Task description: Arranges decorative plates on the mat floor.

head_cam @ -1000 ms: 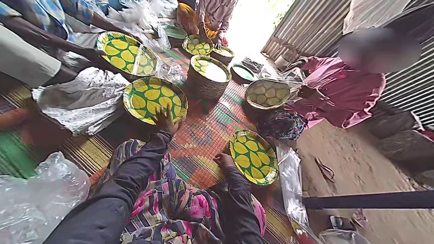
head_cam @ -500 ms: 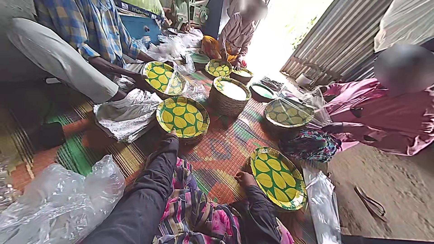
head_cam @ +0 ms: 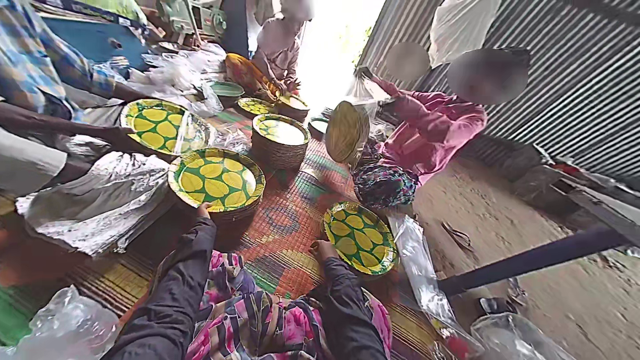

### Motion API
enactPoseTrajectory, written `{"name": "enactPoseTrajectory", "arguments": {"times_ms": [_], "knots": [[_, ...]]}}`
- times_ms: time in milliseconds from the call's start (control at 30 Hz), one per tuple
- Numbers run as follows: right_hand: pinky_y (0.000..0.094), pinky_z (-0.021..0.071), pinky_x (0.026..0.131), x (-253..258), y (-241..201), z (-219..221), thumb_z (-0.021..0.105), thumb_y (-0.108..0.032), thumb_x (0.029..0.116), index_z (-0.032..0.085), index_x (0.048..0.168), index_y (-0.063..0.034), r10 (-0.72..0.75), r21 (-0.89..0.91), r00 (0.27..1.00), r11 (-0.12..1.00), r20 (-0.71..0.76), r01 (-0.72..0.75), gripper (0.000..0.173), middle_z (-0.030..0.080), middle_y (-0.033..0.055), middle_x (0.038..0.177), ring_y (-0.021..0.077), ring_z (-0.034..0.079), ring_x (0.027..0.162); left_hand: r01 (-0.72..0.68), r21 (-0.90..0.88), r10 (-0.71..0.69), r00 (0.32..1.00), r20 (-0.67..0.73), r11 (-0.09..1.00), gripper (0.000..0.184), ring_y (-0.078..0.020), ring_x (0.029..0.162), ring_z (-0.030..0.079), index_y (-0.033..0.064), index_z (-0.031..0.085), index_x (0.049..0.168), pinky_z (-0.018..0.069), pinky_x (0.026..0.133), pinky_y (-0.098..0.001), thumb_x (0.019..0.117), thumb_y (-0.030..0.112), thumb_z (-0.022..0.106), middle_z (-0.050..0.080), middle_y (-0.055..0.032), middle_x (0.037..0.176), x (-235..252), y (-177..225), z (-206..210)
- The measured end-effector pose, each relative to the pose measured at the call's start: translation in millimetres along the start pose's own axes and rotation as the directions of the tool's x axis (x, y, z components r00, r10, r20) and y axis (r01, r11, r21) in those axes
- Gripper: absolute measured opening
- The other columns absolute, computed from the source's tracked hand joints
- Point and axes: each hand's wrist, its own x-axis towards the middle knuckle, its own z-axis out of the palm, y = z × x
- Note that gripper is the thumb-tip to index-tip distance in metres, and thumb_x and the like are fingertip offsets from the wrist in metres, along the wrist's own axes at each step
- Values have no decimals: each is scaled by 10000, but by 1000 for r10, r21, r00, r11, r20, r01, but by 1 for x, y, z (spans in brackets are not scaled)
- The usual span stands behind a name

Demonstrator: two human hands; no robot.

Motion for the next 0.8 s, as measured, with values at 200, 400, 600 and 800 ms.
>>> {"name": "enactPoseTrajectory", "arguments": {"times_ms": [200, 400, 600, 800], "knots": [[550, 501, 995, -22, 38, -53, 507, -300, 1101, 658, 1304, 7, 418, 606, 759, 794, -499, -39, 398, 717, 229, 1184, 380, 681, 1128, 43, 151, -66, 986, 155, 988, 331, -254, 1170, 611, -78, 616, 1279, 458, 1026, -436, 1024, 127, 568, 635, -225, 1294, -56, 35, 25], [476, 491, 945, -42, 89, -72, 446, -262, 1125, 654, 1213, 127, 810, 894, 388, 354, -439, 273, 450, 689, 293, 1117, 351, 652, 1022, 268, -57, -207, 849, 486, 962, 250, -237, 843, 642, -62, 570, 1201, 562, 754, -431, 1004, 89, 538, 641, -178, 1001, -170, 22, 122], [527, 481, 1011, -70, 159, -59, 488, -286, 1111, 638, 1265, 100, 834, 937, 434, 343, -339, 74, 443, 663, 301, 1234, 372, 640, 1142, 311, 335, -457, 617, 641, 889, 403, -314, 1091, 638, -64, 552, 1319, 536, 915, -514, 1009, 192, 586, 637, -237, 1226, -235, -40, 221], [518, 468, 1052, -50, 185, -42, 524, -192, 1071, 570, 1360, 103, 914, 959, 388, 206, -116, -197, 415, 621, 283, 1352, 367, 606, 1265, -425, 767, -598, 481, 641, 481, 785, -386, 1419, 480, -105, 546, 1381, 359, 1172, -573, 1006, 584, 559, 525, -291, 1469, -228, -38, 215]]}}
